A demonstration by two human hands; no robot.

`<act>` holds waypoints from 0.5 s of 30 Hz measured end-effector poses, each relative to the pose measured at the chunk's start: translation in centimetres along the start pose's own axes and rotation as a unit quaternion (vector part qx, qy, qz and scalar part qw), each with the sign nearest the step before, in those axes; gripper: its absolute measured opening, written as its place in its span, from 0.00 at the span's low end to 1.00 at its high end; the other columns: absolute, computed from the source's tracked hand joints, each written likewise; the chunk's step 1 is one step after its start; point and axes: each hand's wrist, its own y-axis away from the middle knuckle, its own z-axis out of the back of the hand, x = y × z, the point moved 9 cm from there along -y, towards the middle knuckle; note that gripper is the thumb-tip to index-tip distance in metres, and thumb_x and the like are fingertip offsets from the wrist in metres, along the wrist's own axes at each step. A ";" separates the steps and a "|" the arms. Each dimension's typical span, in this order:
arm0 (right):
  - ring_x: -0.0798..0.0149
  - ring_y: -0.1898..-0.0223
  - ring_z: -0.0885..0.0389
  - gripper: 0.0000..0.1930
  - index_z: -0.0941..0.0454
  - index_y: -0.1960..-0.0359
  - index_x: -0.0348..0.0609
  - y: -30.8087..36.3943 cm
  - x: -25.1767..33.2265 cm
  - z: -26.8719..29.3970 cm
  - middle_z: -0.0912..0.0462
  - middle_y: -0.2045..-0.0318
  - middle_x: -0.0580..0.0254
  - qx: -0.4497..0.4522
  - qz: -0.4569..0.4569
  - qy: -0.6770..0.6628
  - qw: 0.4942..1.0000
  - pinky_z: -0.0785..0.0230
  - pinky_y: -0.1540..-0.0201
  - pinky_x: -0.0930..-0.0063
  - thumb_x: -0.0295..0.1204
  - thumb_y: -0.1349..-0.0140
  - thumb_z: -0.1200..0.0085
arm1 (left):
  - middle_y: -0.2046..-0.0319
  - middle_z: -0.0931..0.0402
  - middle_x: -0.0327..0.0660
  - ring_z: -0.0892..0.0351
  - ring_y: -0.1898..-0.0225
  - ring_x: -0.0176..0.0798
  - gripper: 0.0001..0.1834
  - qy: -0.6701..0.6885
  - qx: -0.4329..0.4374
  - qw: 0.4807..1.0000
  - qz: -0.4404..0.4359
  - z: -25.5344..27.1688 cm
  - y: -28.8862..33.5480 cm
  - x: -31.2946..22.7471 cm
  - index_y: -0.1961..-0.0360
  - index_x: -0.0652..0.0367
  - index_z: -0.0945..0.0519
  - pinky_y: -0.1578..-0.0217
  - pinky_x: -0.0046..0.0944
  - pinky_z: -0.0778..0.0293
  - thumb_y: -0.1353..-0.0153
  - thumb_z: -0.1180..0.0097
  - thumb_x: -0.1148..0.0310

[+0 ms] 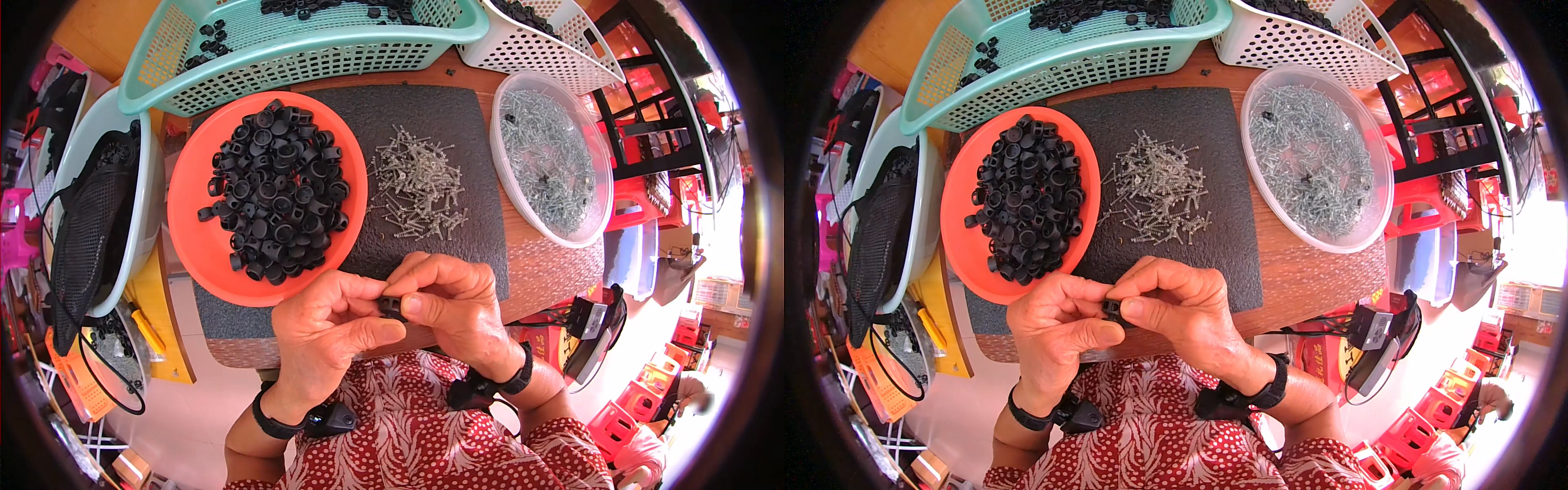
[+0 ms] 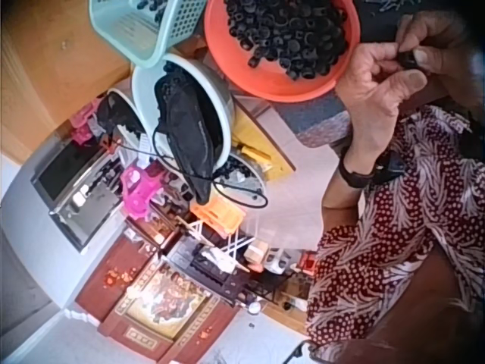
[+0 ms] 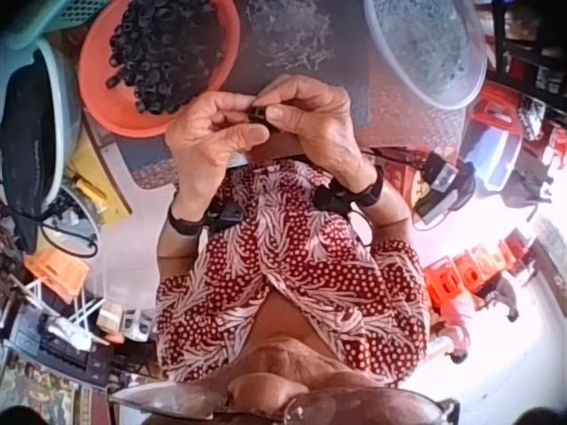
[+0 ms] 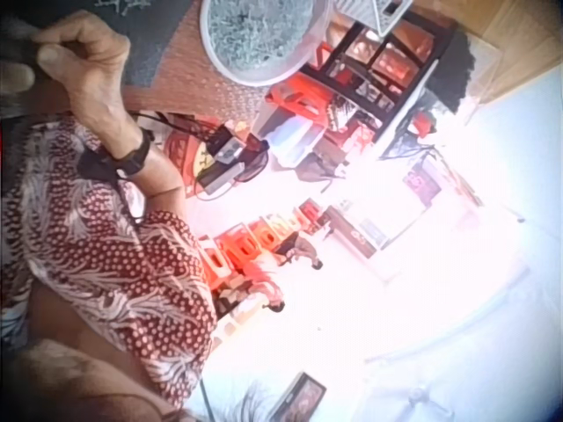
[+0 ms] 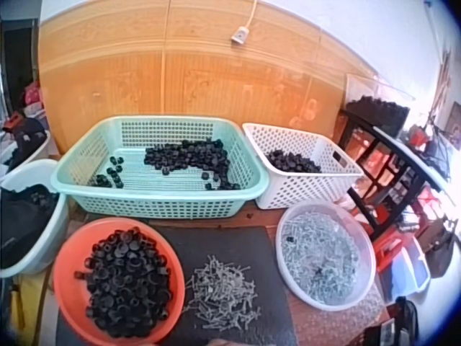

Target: Assembling black plastic caps with small metal pins by hand on an assembly line.

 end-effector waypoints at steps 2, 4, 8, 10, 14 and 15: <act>0.74 0.65 0.25 0.07 0.20 0.66 0.35 0.0 -0.1 0.0 0.21 0.67 0.62 -0.006 -0.008 -0.001 1.000 0.32 0.59 0.81 0.13 0.44 0.47 | 0.73 0.21 0.40 0.23 0.71 0.27 0.17 -0.012 0.005 1.000 -0.006 0.0 0.0 0.0 0.62 0.67 0.23 0.70 0.26 0.26 0.54 0.32 0.79; 0.74 0.65 0.25 0.07 0.20 0.66 0.35 0.0 -0.1 -0.1 0.21 0.67 0.62 -0.004 -0.007 0.000 1.000 0.32 0.59 0.81 0.13 0.44 0.48 | 0.73 0.21 0.40 0.23 0.71 0.27 0.17 0.013 -0.003 1.000 -0.006 0.1 0.0 0.2 0.62 0.67 0.23 0.70 0.26 0.26 0.54 0.32 0.78; 0.74 0.65 0.25 0.08 0.20 0.65 0.35 0.0 0.1 -0.1 0.22 0.67 0.62 -0.001 0.007 0.019 1.000 0.32 0.60 0.82 0.13 0.44 0.48 | 0.74 0.21 0.38 0.24 0.72 0.25 0.16 0.009 -0.007 1.000 -0.001 0.0 0.3 0.3 0.62 0.66 0.23 0.70 0.25 0.26 0.53 0.32 0.76; 0.74 0.65 0.26 0.08 0.21 0.65 0.35 0.1 0.1 -0.3 0.22 0.66 0.62 0.000 0.008 0.019 1.000 0.32 0.60 0.82 0.13 0.44 0.48 | 0.76 0.22 0.38 0.24 0.74 0.25 0.17 -0.092 -0.043 0.993 -0.061 0.3 0.7 -0.5 0.62 0.65 0.22 0.73 0.25 0.27 0.53 0.32 0.72; 0.74 0.64 0.26 0.08 0.22 0.63 0.35 0.4 0.4 -0.4 0.23 0.65 0.62 -0.010 0.034 0.042 0.998 0.32 0.60 0.82 0.13 0.44 0.49 | 0.79 0.24 0.39 0.25 0.78 0.28 0.19 -0.196 -0.055 0.968 -0.147 0.1 0.8 -1.2 0.62 0.64 0.22 0.77 0.27 0.30 0.55 0.31 0.69; 0.74 0.64 0.26 0.08 0.22 0.63 0.35 0.4 0.3 -0.5 0.23 0.65 0.62 -0.011 0.034 0.042 0.999 0.32 0.60 0.82 0.13 0.44 0.49 | 0.81 0.25 0.40 0.26 0.80 0.31 0.19 -0.232 -0.054 0.952 -0.193 -0.2 0.9 -2.1 0.63 0.64 0.22 0.79 0.29 0.32 0.55 0.31 0.67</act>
